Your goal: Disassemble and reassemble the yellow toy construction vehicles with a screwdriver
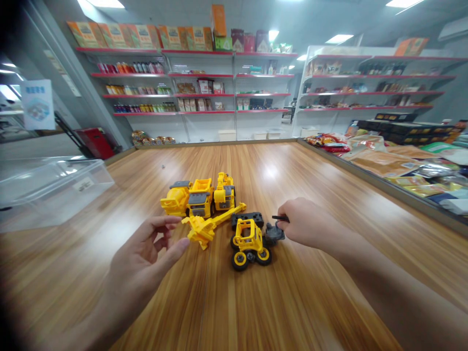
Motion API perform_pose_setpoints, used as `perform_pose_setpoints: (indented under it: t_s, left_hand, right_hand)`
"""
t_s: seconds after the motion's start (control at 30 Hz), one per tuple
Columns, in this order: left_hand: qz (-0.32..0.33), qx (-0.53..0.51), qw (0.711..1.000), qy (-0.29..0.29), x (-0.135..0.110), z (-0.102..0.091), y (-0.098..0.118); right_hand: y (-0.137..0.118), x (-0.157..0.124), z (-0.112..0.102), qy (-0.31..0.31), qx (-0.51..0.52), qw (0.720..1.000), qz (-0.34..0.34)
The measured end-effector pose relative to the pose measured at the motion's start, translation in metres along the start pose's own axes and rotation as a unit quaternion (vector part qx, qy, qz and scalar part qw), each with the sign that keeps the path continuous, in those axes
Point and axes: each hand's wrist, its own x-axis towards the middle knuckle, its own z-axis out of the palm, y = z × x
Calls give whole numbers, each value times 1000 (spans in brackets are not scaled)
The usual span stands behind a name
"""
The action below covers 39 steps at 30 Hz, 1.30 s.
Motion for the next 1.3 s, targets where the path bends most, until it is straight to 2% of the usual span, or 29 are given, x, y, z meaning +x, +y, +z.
perform_pose_setpoints:
  t_s: [0.13, 0.27, 0.43, 0.6, 0.7, 0.8, 0.87, 0.93, 1.1, 1.17, 1.23, 1.3]
  left_hand:
    - [16, 128, 990, -49, 4, 4, -12]
    - [24, 159, 981, -105, 3, 6, -21]
    - [-64, 45, 988, -136, 6, 9, -23]
    - [-127, -36, 985, -108, 10, 7, -14]
    - [-157, -108, 976, -103, 10, 5, -8]
    - [-154, -188, 967, -70, 8, 5, -4]
    - [-160, -258, 951, -58, 7, 6, 0]
    - [-186, -338, 920, -70, 6, 6, 6]
    - [-291, -462, 829, -123, 6, 4, 13]
    - [-324, -483, 803, -131, 6, 4, 12]
    - [-333, -489, 795, -138, 5, 3, 10]
    - [-319, -484, 800, -153, 4, 4, 8]
  right_hand:
    - [-1, -1, 3, -17, 7, 1000, -13]
    - [-2, -3, 5, -27, 8, 999, -27]
    - [-10, -2, 2, 40, 0, 999, -26]
    - [-33, -10, -7, 116, 73, 990, -33]
    - [-49, -18, -9, 127, 147, 979, -69]
    - [-61, -23, -4, 148, 208, 958, -131]
    - [-66, -25, 1, 148, 240, 945, -165]
    - [-69, -25, 6, 139, 258, 939, -181]
    - [-75, -28, 11, 102, 306, 932, -165]
    - [-76, -30, 11, 92, 315, 931, -160]
    - [-77, -32, 10, 95, 321, 929, -160]
    - [-78, -32, 9, 101, 344, 924, -135]
